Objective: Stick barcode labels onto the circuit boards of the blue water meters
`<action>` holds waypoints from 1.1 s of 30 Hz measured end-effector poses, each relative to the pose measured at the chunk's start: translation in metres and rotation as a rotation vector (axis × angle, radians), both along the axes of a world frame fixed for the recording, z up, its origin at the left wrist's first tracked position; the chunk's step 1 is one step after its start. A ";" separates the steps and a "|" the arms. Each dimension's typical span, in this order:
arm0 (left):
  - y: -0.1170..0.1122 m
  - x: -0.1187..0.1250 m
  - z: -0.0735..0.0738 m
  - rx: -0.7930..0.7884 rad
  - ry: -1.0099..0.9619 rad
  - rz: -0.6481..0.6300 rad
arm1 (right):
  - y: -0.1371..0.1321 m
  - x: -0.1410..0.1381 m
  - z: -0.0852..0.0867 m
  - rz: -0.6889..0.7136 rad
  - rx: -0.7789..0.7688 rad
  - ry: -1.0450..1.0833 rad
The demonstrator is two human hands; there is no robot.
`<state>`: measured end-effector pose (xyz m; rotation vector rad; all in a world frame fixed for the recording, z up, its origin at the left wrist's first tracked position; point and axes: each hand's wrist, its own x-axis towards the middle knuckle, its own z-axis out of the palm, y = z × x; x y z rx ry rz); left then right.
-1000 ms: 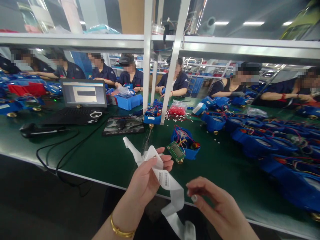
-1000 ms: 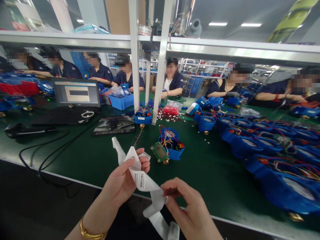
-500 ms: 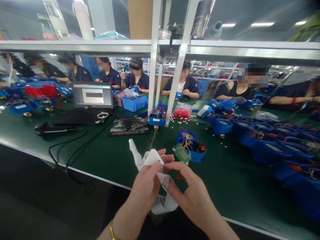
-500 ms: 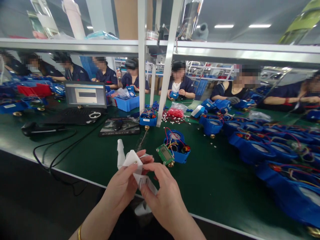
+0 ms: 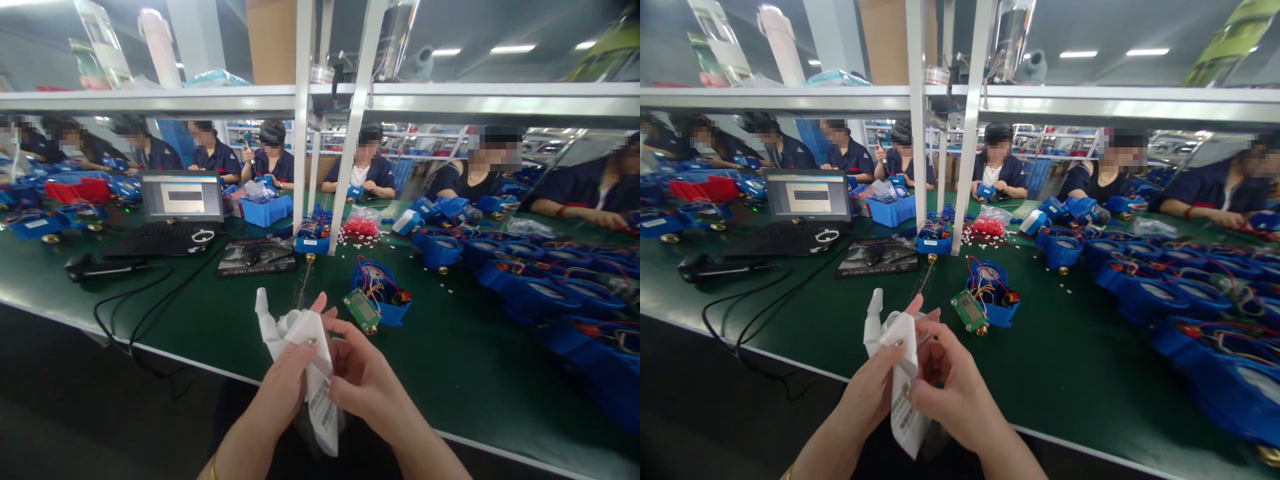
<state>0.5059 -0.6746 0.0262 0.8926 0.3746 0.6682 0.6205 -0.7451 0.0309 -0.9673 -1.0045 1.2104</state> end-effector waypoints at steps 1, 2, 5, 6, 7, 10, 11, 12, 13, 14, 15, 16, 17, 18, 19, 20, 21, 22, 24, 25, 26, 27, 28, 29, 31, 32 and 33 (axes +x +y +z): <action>0.001 -0.002 -0.001 0.057 0.032 0.003 | 0.001 0.000 -0.002 0.043 -0.017 0.068; 0.003 -0.003 -0.002 0.122 0.067 0.005 | 0.001 0.000 -0.004 0.083 -0.033 0.135; 0.005 -0.008 -0.003 0.257 0.129 0.024 | 0.004 0.002 -0.007 0.174 -0.085 0.313; 0.005 -0.009 -0.004 0.253 0.118 0.021 | 0.005 0.002 -0.008 0.178 -0.113 0.366; 0.006 -0.010 -0.004 0.236 0.093 0.013 | 0.006 0.001 -0.008 0.170 -0.142 0.415; 0.005 -0.009 -0.008 0.179 0.013 -0.008 | 0.007 -0.001 -0.009 0.164 -0.179 0.475; 0.005 -0.009 -0.009 0.159 -0.001 -0.008 | 0.007 -0.001 -0.009 0.163 -0.160 0.460; 0.005 -0.007 -0.010 0.137 -0.007 -0.001 | 0.007 -0.002 -0.010 0.150 -0.129 0.431; 0.006 -0.006 -0.010 0.113 -0.011 0.011 | 0.007 -0.002 -0.011 0.123 -0.097 0.389; 0.006 -0.004 -0.010 0.086 -0.013 0.025 | 0.007 -0.001 -0.011 0.075 -0.066 0.339; 0.006 -0.002 -0.010 0.065 -0.018 0.042 | 0.006 -0.001 -0.010 0.022 -0.038 0.283; 0.006 0.000 -0.009 0.049 -0.029 0.065 | 0.006 0.000 -0.009 -0.026 -0.010 0.226; 0.006 0.002 -0.007 0.034 -0.041 0.085 | 0.005 0.000 -0.008 -0.057 0.015 0.174; 0.006 0.004 -0.006 0.020 -0.046 0.093 | 0.005 0.001 -0.006 -0.082 0.036 0.135; 0.006 0.005 -0.004 0.002 -0.041 0.095 | 0.005 0.001 -0.005 -0.105 0.053 0.112; 0.006 0.005 -0.003 -0.016 -0.029 0.095 | 0.005 0.000 -0.004 -0.123 0.066 0.108; 0.005 0.005 -0.003 -0.035 -0.016 0.094 | 0.005 0.000 -0.003 -0.129 0.068 0.119; 0.005 0.004 -0.004 -0.053 0.004 0.082 | 0.006 -0.001 -0.003 -0.119 0.062 0.139; 0.004 0.002 -0.007 -0.066 0.030 0.030 | 0.007 -0.003 -0.004 -0.044 0.030 0.179; 0.004 0.000 -0.009 -0.059 0.032 0.006 | 0.007 -0.004 -0.005 -0.001 0.010 0.182; 0.005 -0.001 -0.011 -0.044 0.033 -0.018 | 0.007 -0.004 -0.005 0.023 -0.005 0.169; 0.005 -0.002 -0.012 -0.025 0.033 -0.029 | 0.007 -0.005 -0.005 0.017 -0.012 0.135; 0.005 -0.004 -0.013 -0.004 0.027 -0.021 | 0.006 -0.005 -0.005 -0.013 -0.011 0.085; 0.006 -0.004 -0.013 0.017 0.018 -0.006 | 0.005 -0.005 -0.004 -0.056 -0.001 0.021; 0.006 -0.004 -0.012 0.047 0.010 0.000 | 0.004 -0.004 -0.001 -0.133 0.046 -0.110; 0.006 -0.004 -0.011 0.052 0.010 0.003 | 0.003 -0.003 0.001 -0.153 0.076 -0.158; 0.006 -0.003 -0.010 0.049 0.010 0.009 | 0.002 -0.003 0.002 -0.165 0.100 -0.187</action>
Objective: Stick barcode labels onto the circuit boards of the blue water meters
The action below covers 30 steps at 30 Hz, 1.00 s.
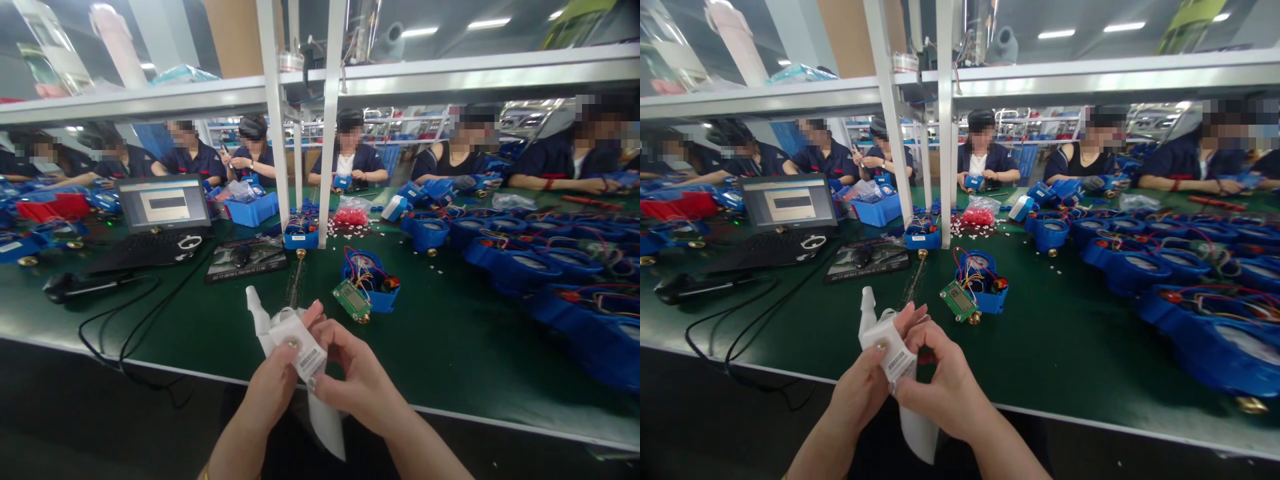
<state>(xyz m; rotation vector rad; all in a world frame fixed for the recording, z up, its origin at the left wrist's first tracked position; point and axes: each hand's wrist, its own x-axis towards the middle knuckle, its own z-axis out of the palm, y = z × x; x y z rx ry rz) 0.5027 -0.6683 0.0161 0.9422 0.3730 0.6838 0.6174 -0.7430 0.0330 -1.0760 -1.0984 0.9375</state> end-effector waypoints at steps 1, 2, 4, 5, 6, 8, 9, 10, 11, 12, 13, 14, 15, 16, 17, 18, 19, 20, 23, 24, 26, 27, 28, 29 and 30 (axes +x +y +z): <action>0.000 0.001 0.001 -0.007 0.000 0.012 | -0.001 0.000 0.001 -0.003 0.014 -0.009; 0.000 0.002 0.001 -0.015 0.000 0.029 | -0.001 0.000 0.001 -0.001 0.013 -0.003; 0.001 0.004 0.000 -0.019 -0.004 0.059 | -0.003 0.000 0.001 0.006 -0.023 0.023; 0.001 0.004 0.000 -0.013 -0.007 0.067 | -0.003 0.000 0.000 0.003 -0.041 0.032; 0.001 0.004 0.000 -0.006 -0.011 0.073 | -0.004 0.000 -0.001 -0.006 -0.048 0.035; 0.000 0.003 0.000 -0.002 -0.003 0.071 | -0.005 0.000 -0.002 -0.047 -0.012 0.025; -0.001 0.003 0.001 -0.002 0.008 0.063 | -0.006 0.001 -0.003 -0.074 0.021 0.010; -0.002 0.002 0.002 0.001 0.025 0.051 | -0.006 0.001 -0.003 -0.103 0.059 -0.016; -0.002 0.001 0.003 0.009 0.043 0.038 | -0.007 0.002 -0.003 -0.129 0.096 -0.053; -0.003 0.000 0.004 0.019 0.061 0.030 | -0.007 0.003 -0.003 -0.154 0.127 -0.103; -0.004 -0.001 0.004 0.029 0.073 0.027 | -0.007 0.003 -0.003 -0.180 0.148 -0.160; -0.005 -0.001 0.004 0.033 0.076 0.027 | -0.008 0.004 -0.004 -0.207 0.161 -0.221; -0.005 -0.001 0.003 0.029 0.078 0.022 | -0.008 0.004 -0.004 -0.235 0.171 -0.279; -0.005 -0.001 0.003 0.018 0.082 0.013 | -0.008 0.004 -0.004 -0.265 0.175 -0.327; -0.005 -0.001 0.002 0.006 0.082 0.002 | -0.009 0.004 -0.004 -0.291 0.174 -0.362; -0.005 0.000 0.001 -0.004 0.080 -0.008 | -0.009 0.004 -0.004 -0.313 0.173 -0.383; -0.006 0.000 0.000 -0.007 0.077 -0.016 | -0.009 0.004 -0.005 -0.330 0.169 -0.392; -0.006 0.001 -0.001 -0.007 0.077 -0.023 | -0.009 0.005 -0.005 -0.343 0.163 -0.397; -0.006 0.003 -0.003 -0.015 0.080 -0.029 | -0.010 0.006 -0.007 -0.374 0.156 -0.437; -0.006 0.005 -0.003 -0.026 0.089 -0.030 | -0.010 0.007 -0.008 -0.383 0.158 -0.463; -0.008 0.007 -0.002 -0.050 0.108 -0.017 | -0.011 0.008 -0.010 -0.397 0.163 -0.514; -0.008 0.008 0.000 -0.062 0.118 -0.007 | -0.012 0.009 -0.011 -0.402 0.167 -0.538; -0.009 0.010 0.001 -0.077 0.126 0.003 | -0.012 0.009 -0.012 -0.408 0.174 -0.565; -0.010 0.011 0.003 -0.097 0.130 0.014 | -0.013 0.010 -0.013 -0.412 0.185 -0.598; -0.010 0.013 0.005 -0.126 0.136 0.021 | -0.013 0.010 -0.015 -0.411 0.201 -0.639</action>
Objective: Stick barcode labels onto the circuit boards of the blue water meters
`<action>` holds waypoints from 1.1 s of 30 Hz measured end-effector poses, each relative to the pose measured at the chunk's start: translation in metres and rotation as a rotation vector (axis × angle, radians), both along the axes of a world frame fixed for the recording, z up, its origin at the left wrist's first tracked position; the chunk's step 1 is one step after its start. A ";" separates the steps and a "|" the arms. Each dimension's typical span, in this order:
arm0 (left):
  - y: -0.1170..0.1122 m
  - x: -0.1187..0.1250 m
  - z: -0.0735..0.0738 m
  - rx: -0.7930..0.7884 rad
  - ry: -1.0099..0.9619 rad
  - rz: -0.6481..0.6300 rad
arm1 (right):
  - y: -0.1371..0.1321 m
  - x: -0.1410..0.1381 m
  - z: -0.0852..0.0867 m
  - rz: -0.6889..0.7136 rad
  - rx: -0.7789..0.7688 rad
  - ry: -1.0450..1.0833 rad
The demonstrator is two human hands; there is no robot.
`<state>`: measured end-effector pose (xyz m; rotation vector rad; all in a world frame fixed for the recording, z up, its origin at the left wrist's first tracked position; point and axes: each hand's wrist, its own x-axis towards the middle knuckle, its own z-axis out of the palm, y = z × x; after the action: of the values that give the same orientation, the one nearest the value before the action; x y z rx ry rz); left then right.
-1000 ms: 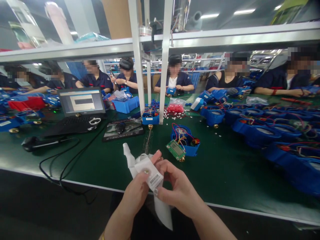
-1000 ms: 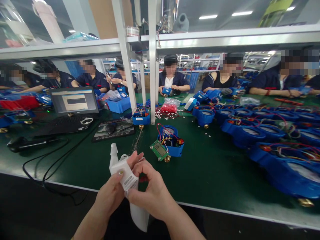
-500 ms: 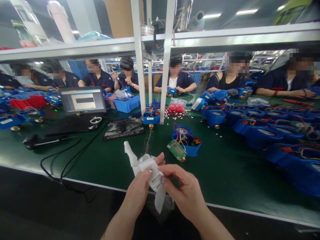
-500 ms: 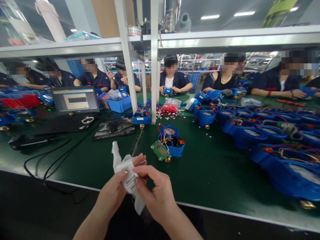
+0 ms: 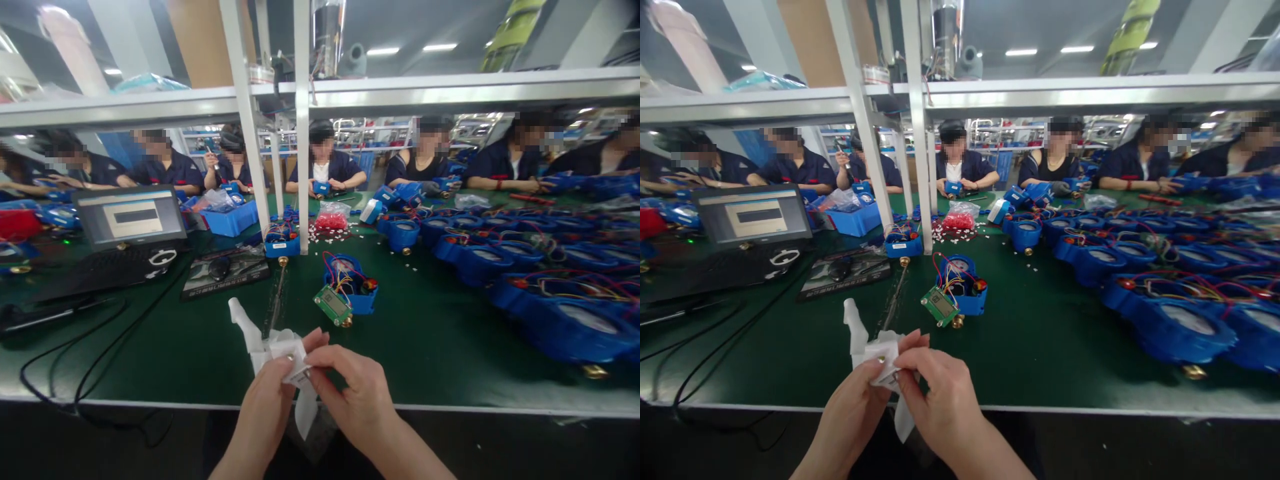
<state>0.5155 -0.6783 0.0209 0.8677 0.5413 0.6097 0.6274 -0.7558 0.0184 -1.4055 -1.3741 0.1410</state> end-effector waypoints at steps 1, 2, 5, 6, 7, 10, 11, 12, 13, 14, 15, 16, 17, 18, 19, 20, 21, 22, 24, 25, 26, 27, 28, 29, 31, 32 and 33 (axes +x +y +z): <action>0.000 0.002 0.002 -0.038 0.005 0.009 | 0.000 0.000 -0.001 0.003 0.011 -0.047; -0.001 0.004 0.005 -0.087 0.006 0.015 | 0.000 -0.001 -0.002 0.005 0.028 -0.090; 0.000 0.012 0.014 -0.283 0.006 0.052 | -0.002 -0.005 -0.002 -0.004 0.103 -0.125; 0.001 0.014 0.017 -0.351 0.015 0.086 | -0.004 -0.007 -0.001 -0.009 0.132 -0.082; 0.003 0.017 0.021 -0.406 0.032 0.140 | -0.006 -0.008 0.001 -0.006 0.148 -0.012; 0.013 0.020 0.026 -0.449 0.047 0.330 | -0.014 -0.001 0.002 0.015 0.128 0.304; 0.018 0.020 0.026 -0.417 0.020 0.358 | -0.017 0.006 0.001 0.005 0.115 0.416; 0.025 0.020 0.025 -0.338 0.008 0.359 | -0.019 0.015 -0.001 -0.027 0.103 0.521; 0.031 0.020 0.023 -0.228 0.024 0.343 | -0.020 0.027 -0.005 -0.076 0.094 0.613; 0.039 0.021 0.020 -0.111 0.072 0.318 | -0.021 0.039 -0.009 -0.140 0.095 0.691; 0.046 0.023 0.018 0.006 0.147 0.295 | -0.020 0.052 -0.015 -0.207 0.095 0.754; 0.053 0.026 0.016 0.119 0.241 0.278 | -0.019 0.064 -0.020 -0.269 0.092 0.801; 0.059 0.030 0.015 0.216 0.333 0.264 | -0.018 0.075 -0.025 -0.321 0.090 0.832; 0.064 0.034 0.014 0.291 0.406 0.246 | -0.016 0.084 -0.029 -0.358 0.089 0.851; 0.068 0.039 0.014 0.352 0.457 0.223 | -0.013 0.091 -0.033 -0.384 0.089 0.857; 0.071 0.044 0.015 0.417 0.497 0.195 | -0.011 0.095 -0.035 -0.401 0.086 0.851; 0.073 0.048 0.016 0.470 0.525 0.169 | -0.009 0.098 -0.036 -0.411 0.079 0.836; 0.075 0.052 0.017 0.500 0.539 0.143 | -0.007 0.099 -0.037 -0.420 0.070 0.816; 0.076 0.058 0.018 0.532 0.553 0.098 | -0.003 0.098 -0.036 -0.432 0.050 0.784; 0.077 0.059 0.018 0.542 0.559 0.082 | -0.001 0.097 -0.034 -0.434 0.042 0.776; 0.077 0.060 0.017 0.548 0.563 0.068 | 0.001 0.096 -0.033 -0.436 0.038 0.775; 0.078 0.061 0.016 0.552 0.564 0.058 | 0.002 0.095 -0.032 -0.439 0.037 0.774; 0.079 0.062 0.014 0.551 0.556 0.053 | 0.003 0.094 -0.031 -0.436 0.034 0.772; 0.079 0.062 0.013 0.542 0.540 0.051 | 0.004 0.094 -0.031 -0.432 0.029 0.771; 0.082 0.064 0.009 0.500 0.488 0.049 | 0.005 0.093 -0.029 -0.419 0.014 0.776; 0.083 0.066 0.008 0.465 0.457 0.047 | 0.006 0.092 -0.029 -0.412 0.007 0.780; 0.085 0.068 0.008 0.418 0.423 0.046 | 0.007 0.092 -0.028 -0.410 0.001 0.782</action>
<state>0.5831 -0.5935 0.0285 1.3989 0.8331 0.5928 0.7192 -0.7493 -0.0097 -1.3862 -0.4370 0.3716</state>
